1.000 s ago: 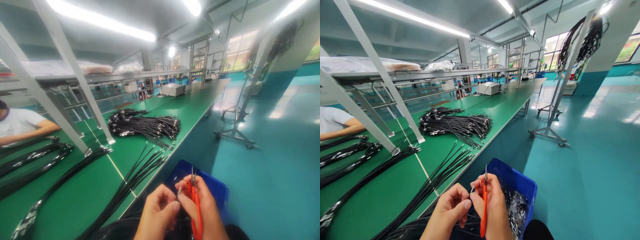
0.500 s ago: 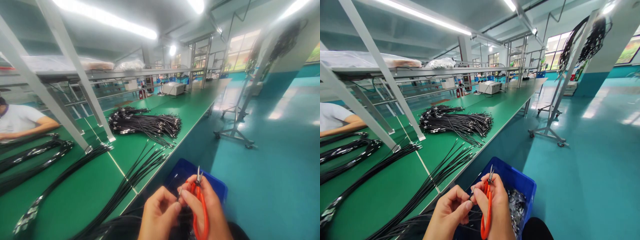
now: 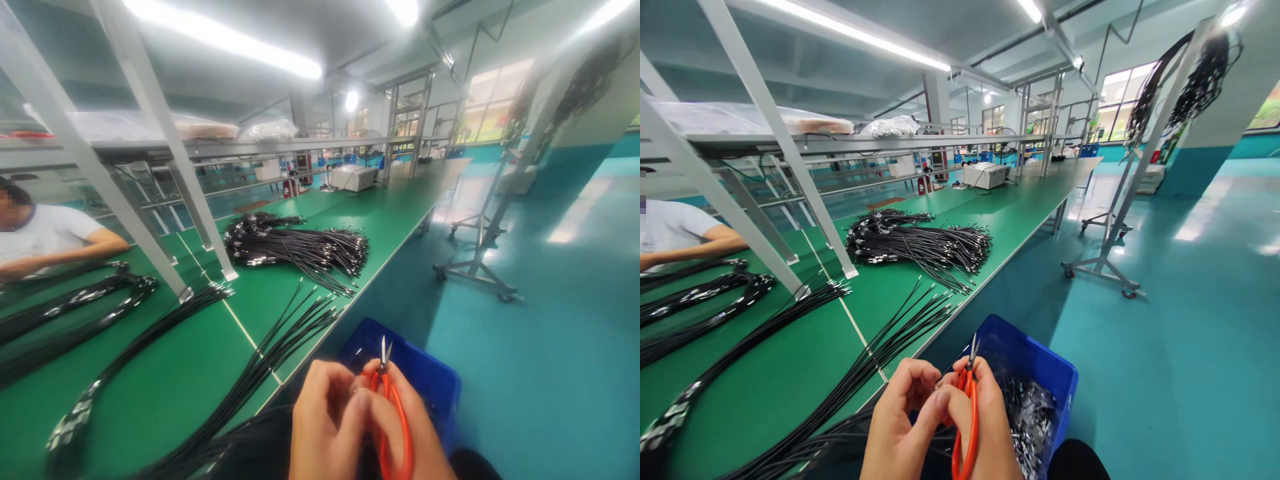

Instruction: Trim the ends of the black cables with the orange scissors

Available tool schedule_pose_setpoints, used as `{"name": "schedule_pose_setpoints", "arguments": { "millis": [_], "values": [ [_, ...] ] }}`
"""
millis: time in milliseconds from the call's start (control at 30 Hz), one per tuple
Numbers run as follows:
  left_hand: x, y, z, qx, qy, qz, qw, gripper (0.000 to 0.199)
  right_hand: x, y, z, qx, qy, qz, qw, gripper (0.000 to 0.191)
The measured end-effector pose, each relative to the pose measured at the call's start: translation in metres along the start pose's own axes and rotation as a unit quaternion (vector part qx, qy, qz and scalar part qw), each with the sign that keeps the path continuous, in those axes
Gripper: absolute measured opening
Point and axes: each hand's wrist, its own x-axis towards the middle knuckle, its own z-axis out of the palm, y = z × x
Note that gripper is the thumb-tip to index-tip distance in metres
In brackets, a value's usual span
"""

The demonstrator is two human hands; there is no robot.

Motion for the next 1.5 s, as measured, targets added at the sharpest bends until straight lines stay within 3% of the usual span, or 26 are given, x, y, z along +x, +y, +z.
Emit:
{"name": "schedule_pose_setpoints", "arguments": {
  "millis": [67,233,367,500,567,633,700,800,867,1000,1067,1167,1267,1333,1400,1500],
  "values": [
    [0.004,0.005,-0.004,-0.005,-0.014,-0.016,1.0,0.021,0.002,0.0,0.001,-0.007,-0.004,0.005,1.0,0.028],
    [0.013,0.01,-0.016,-0.153,-0.112,-0.108,0.976,0.018,0.007,0.002,0.0,0.068,-0.03,0.04,0.996,0.027],
    [0.015,0.008,-0.017,-0.218,-0.113,-0.133,0.96,0.019,0.008,0.003,0.001,0.084,-0.034,0.06,0.994,0.024],
    [0.016,0.006,-0.015,-0.218,-0.128,-0.099,0.962,0.016,0.01,-0.002,0.005,0.083,-0.035,0.041,0.995,0.024],
    [0.017,0.006,-0.016,-0.2,-0.106,-0.089,0.97,0.016,0.01,-0.006,0.006,0.071,-0.036,0.031,0.996,0.022],
    [0.017,0.007,-0.019,-0.125,-0.056,-0.053,0.989,0.01,0.01,-0.008,0.007,0.052,-0.035,0.035,0.997,0.019],
    [0.016,0.008,-0.024,0.028,0.0,0.051,0.998,0.003,0.011,-0.007,0.008,0.064,-0.035,0.037,0.997,0.019],
    [0.014,0.008,-0.029,0.256,0.036,0.22,0.941,0.023,0.015,-0.002,0.01,0.122,-0.044,0.041,0.991,0.021],
    [0.013,0.008,-0.031,0.314,0.027,0.257,0.914,0.026,0.017,0.002,0.011,0.129,-0.042,0.049,0.99,0.022],
    [0.018,0.016,-0.037,0.293,0.014,0.213,0.932,0.017,0.016,0.002,0.012,0.079,-0.014,0.022,0.997,0.022],
    [0.023,0.023,-0.039,0.24,-0.006,0.164,0.957,0.014,0.013,-0.003,0.011,0.036,-0.007,-0.002,0.999,0.018],
    [0.03,0.028,-0.036,0.066,-0.102,0.023,0.992,0.013,0.008,-0.012,0.009,-0.03,-0.025,-0.025,0.999,0.015],
    [0.035,0.023,-0.028,-0.113,-0.193,-0.079,0.971,0.013,0.009,-0.013,0.007,-0.048,-0.058,-0.017,0.997,0.011],
    [0.035,0.018,-0.025,-0.168,-0.196,-0.086,0.962,0.015,0.014,-0.007,0.007,-0.006,-0.063,-0.016,0.998,0.011],
    [0.034,0.015,-0.027,-0.158,-0.177,-0.073,0.969,0.016,0.018,0.001,0.008,0.055,-0.061,-0.013,0.997,0.015],
    [0.029,0.017,-0.034,0.006,-0.107,0.011,0.994,0.008,0.02,0.004,0.011,0.102,-0.067,0.0,0.992,0.016]
  ]
}}
